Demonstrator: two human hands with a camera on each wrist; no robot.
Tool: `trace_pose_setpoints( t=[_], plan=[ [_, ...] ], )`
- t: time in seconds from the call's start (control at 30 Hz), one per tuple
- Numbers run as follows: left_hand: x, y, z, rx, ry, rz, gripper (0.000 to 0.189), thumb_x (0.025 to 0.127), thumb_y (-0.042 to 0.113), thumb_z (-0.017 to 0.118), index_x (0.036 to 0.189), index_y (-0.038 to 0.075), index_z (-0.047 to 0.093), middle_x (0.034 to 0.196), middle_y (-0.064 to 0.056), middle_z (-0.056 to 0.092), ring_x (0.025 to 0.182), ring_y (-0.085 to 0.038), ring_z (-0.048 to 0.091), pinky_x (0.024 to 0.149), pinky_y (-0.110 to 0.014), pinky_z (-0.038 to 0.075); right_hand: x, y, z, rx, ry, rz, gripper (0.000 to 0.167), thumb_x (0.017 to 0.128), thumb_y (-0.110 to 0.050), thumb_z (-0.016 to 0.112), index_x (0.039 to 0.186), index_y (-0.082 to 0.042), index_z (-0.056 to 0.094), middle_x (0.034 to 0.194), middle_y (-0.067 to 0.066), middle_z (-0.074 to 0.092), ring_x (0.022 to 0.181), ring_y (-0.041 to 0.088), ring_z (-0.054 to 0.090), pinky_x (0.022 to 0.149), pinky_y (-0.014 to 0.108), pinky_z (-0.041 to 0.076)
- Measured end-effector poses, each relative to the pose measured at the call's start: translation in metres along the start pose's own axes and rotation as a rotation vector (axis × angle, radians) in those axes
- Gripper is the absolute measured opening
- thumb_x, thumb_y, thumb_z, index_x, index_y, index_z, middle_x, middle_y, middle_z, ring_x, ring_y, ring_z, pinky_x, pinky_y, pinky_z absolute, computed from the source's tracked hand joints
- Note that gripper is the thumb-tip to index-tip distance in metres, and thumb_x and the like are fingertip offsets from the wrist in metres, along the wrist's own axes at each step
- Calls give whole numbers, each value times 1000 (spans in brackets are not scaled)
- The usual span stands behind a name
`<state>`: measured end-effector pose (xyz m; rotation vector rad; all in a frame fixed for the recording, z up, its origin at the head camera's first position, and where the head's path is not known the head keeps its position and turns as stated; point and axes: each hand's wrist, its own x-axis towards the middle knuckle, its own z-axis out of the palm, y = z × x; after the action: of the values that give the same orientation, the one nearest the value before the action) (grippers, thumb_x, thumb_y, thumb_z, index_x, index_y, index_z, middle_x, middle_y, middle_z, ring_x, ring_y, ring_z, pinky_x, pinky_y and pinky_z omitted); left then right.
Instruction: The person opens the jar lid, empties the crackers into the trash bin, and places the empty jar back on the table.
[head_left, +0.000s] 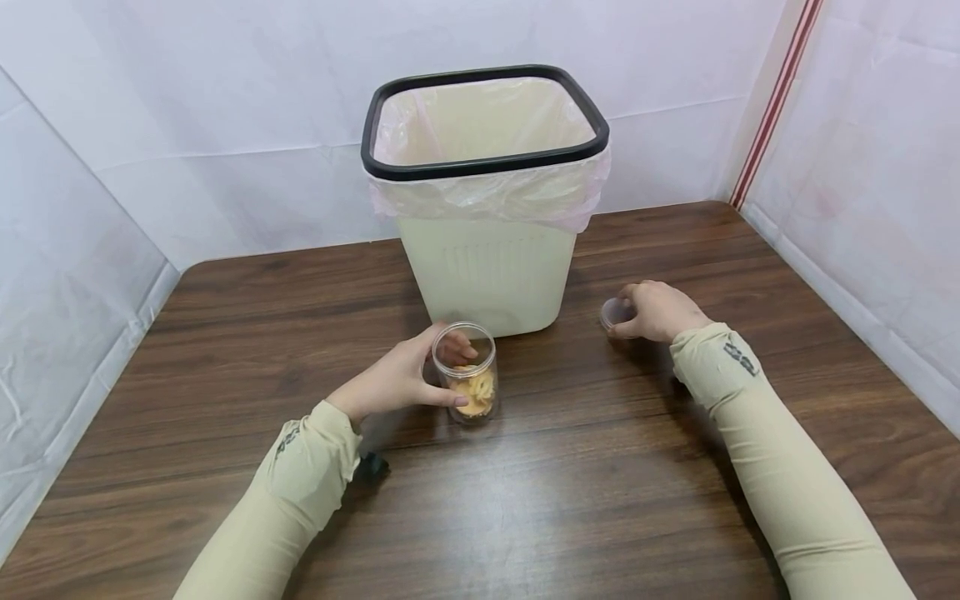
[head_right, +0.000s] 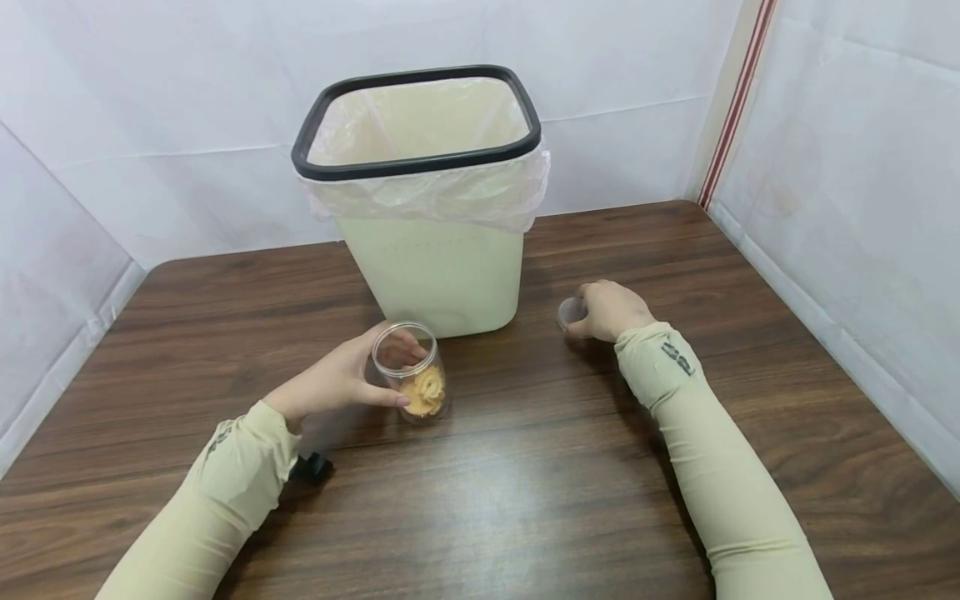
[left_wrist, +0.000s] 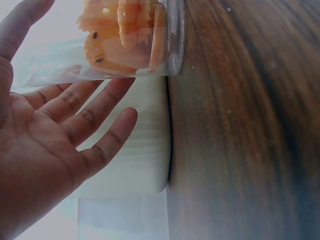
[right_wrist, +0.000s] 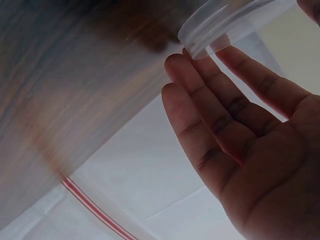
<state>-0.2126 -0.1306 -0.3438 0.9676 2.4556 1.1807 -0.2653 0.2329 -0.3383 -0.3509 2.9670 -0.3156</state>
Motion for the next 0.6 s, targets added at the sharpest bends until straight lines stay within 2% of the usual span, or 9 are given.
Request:
trace_pose_setpoints(
  t=[0.6],
  plan=[
    [0,-1,0,-12,0,-3,65,74,17,83,126,7,45,124,-8,63,111,-19,61,101,-42,42,0,1,0,-22,-7,20,65,79,-34,73,127,6,55,119,25,61,108,36,58,92,51,46]
  ],
)
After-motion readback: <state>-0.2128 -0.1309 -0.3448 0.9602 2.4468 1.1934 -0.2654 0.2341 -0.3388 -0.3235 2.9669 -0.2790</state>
